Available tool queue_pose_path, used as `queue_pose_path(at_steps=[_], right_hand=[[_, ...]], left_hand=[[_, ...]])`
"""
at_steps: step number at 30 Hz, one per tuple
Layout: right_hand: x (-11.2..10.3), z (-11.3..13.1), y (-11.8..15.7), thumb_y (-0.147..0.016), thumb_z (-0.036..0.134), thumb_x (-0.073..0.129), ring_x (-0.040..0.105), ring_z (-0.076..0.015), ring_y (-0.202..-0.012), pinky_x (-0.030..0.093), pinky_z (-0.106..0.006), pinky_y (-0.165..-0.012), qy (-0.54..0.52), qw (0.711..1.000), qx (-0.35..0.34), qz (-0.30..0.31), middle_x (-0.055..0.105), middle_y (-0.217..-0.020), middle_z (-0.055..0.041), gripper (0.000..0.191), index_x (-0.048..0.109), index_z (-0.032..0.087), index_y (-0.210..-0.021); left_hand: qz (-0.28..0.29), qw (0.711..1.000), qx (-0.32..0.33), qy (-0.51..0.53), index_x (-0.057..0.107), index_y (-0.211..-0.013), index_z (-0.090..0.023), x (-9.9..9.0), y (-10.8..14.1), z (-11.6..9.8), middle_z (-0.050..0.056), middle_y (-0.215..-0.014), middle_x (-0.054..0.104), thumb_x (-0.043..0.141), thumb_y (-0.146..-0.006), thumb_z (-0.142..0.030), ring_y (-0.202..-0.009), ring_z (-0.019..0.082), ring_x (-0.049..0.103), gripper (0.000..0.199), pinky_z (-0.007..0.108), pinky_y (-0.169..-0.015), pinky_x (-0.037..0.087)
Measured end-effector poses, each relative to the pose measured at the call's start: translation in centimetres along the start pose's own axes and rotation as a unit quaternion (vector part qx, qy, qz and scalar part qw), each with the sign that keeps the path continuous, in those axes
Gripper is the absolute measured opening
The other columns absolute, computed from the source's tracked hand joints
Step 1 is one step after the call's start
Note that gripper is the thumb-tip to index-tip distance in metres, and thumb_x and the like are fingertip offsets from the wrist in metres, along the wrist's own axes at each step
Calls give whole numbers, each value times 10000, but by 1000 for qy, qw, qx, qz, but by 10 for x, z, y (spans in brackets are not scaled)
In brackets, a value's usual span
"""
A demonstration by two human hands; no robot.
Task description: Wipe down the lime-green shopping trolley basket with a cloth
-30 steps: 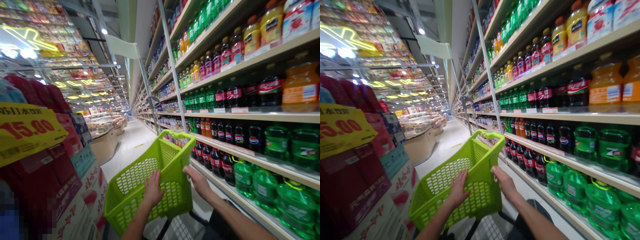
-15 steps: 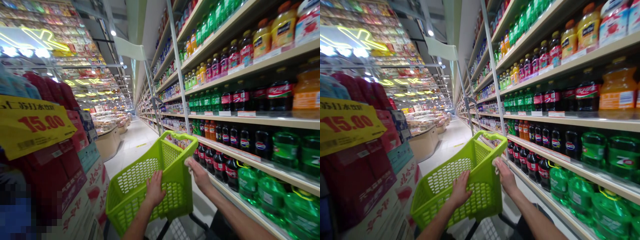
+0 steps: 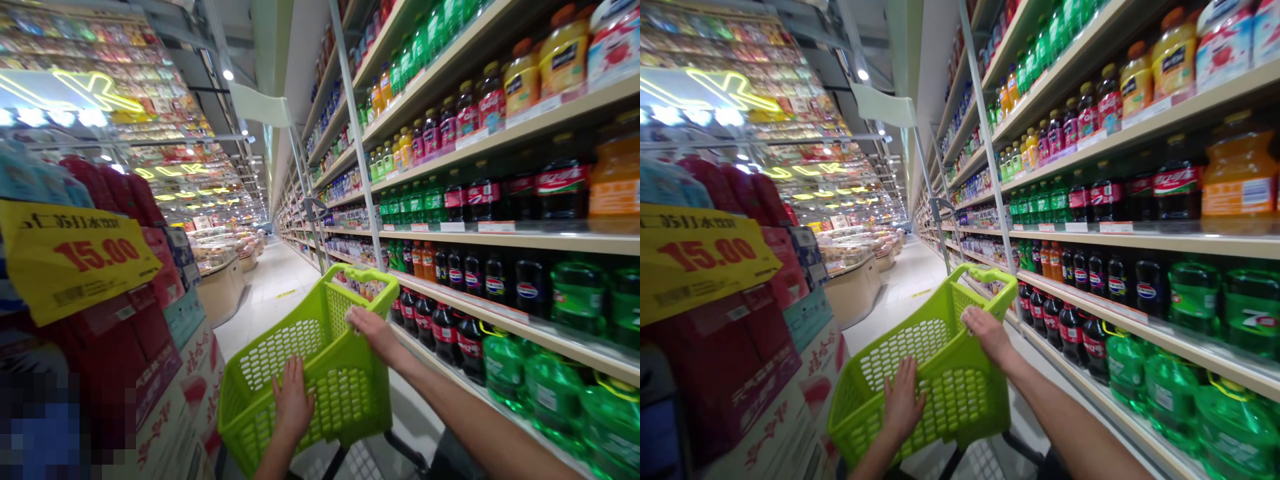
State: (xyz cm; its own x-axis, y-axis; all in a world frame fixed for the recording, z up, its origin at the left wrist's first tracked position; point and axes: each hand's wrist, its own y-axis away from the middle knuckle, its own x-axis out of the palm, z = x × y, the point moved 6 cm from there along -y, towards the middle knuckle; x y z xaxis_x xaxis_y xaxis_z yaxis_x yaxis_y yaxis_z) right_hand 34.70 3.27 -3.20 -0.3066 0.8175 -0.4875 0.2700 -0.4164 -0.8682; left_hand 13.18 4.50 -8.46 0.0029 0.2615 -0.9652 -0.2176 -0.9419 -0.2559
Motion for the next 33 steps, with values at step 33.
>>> queue_pose_path(at_steps=[33], right_hand=[[20, -14, 61, -704, -54, 337, 432, -175, -1189, 391, -370, -988, -46, 995, 92, 2, 528, -1240, -56, 590, 516, 198, -1207]], left_hand=[[59, 998, 16, 30, 185, -1375, -173, 5, 14, 44, 38, -1462, 162, 460, -604, -272, -1344, 232, 61, 825, 473, -1062, 31]])
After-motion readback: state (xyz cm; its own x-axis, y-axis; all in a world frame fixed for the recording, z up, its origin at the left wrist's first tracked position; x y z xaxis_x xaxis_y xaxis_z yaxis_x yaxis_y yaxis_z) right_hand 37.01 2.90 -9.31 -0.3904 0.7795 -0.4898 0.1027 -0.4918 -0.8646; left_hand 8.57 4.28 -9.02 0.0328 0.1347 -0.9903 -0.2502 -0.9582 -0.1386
